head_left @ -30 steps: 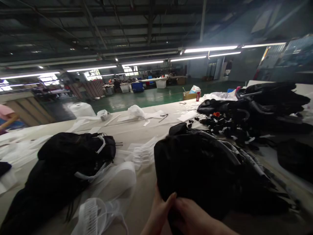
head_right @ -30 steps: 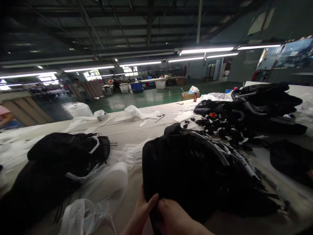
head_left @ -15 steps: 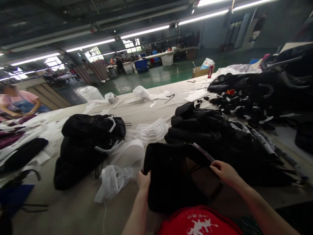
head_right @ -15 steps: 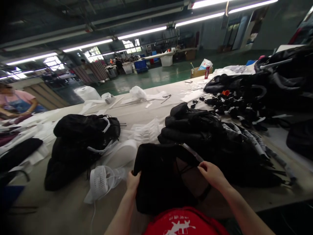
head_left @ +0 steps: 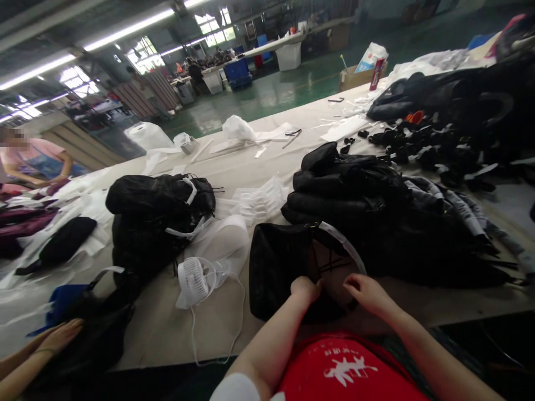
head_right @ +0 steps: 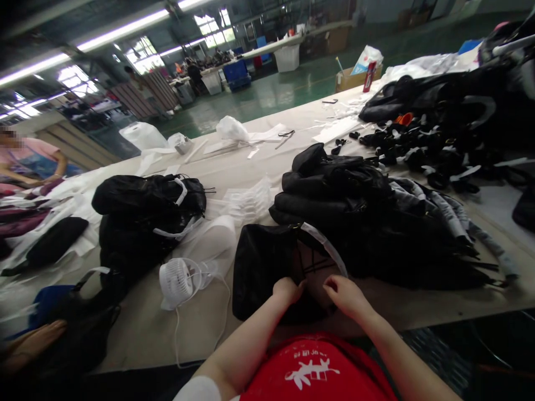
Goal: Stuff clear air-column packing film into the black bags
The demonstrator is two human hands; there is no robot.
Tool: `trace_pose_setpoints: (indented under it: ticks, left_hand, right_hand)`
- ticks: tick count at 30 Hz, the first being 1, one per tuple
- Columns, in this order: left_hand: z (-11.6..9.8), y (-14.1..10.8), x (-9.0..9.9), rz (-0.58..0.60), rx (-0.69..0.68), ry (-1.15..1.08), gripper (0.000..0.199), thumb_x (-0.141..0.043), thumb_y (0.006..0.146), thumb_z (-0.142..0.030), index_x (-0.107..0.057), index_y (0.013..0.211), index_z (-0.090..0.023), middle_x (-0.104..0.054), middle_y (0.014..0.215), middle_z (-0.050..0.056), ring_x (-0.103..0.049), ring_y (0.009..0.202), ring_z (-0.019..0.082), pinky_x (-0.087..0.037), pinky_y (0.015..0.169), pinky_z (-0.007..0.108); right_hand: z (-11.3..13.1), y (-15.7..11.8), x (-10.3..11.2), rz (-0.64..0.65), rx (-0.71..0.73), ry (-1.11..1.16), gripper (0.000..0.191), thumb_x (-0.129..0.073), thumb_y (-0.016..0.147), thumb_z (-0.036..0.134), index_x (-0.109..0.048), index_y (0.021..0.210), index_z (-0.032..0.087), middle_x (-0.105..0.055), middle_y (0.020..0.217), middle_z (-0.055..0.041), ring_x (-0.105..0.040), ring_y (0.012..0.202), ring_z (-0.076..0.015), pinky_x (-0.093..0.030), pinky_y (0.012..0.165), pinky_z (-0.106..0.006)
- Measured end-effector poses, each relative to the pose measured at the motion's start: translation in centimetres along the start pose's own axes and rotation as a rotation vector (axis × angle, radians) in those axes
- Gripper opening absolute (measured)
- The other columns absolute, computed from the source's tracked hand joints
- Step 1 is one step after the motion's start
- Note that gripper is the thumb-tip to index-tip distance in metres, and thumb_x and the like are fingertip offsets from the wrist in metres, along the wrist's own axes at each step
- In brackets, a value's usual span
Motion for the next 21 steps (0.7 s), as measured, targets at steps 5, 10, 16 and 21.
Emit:
trace_pose_setpoints:
  ticks: [5,10,16,21]
  left_hand:
    - [0.6,0.8,-0.3,-0.03,0.026,-0.148,0.034,-0.054,0.083,-0.036,-0.073,0.089,-0.007,-0.069,0.101,0.025,-0.065,0.099,0.038,-0.051,0.081,0.042]
    - [4.5,-1.4,3.1,-0.229,-0.035,-0.32,0.028,-0.041,0.089,-0.025,-0.065,0.098,-0.013,-0.069,0.104,0.016,-0.065,0.096,0.023,-0.047,0.082,0.028]
    - [9.5,-5.9,7.7,-0.527,-0.169,-0.615,0.024,-0.046,0.088,-0.036,-0.054,0.074,-0.018,-0.06,0.079,0.004,-0.056,0.074,0.015,-0.043,0.072,0.024]
    - [10.4,-8.4,9.0,-0.532,-0.263,-0.555,0.038,-0.041,0.089,-0.044,-0.051,0.063,-0.018,-0.055,0.076,0.003,-0.051,0.071,0.014,-0.041,0.07,0.025]
  right_hand:
    - [-0.5,-1.3,-1.5,0.09,0.013,0.022,0.025,-0.048,0.084,0.035,-0.067,0.088,0.019,-0.07,0.091,-0.0067,-0.064,0.085,-0.0207,-0.045,0.078,-0.031]
    - [1.0,-1.6,-1.1,0.036,0.052,0.075,0.027,-0.045,0.085,0.036,-0.066,0.087,0.019,-0.069,0.091,-0.0069,-0.063,0.086,-0.0207,-0.045,0.078,-0.031]
    - [8.3,-0.1,0.1,-0.029,0.275,0.056,0.027,-0.043,0.089,0.035,-0.066,0.088,0.02,-0.067,0.094,-0.0063,-0.06,0.089,-0.0197,-0.044,0.081,-0.031]
    - [13.5,2.7,-3.4,0.168,0.544,-0.053,0.039,-0.038,0.093,0.037,-0.068,0.109,0.018,-0.066,0.114,-0.009,-0.057,0.108,-0.0228,-0.039,0.1,-0.035]
Point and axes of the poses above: each hand's wrist, its own y-axis towards the middle knuckle, its own x-axis out of the back of the hand, z = x × y, the point moved 4 cm from there along y, towards the middle knuckle
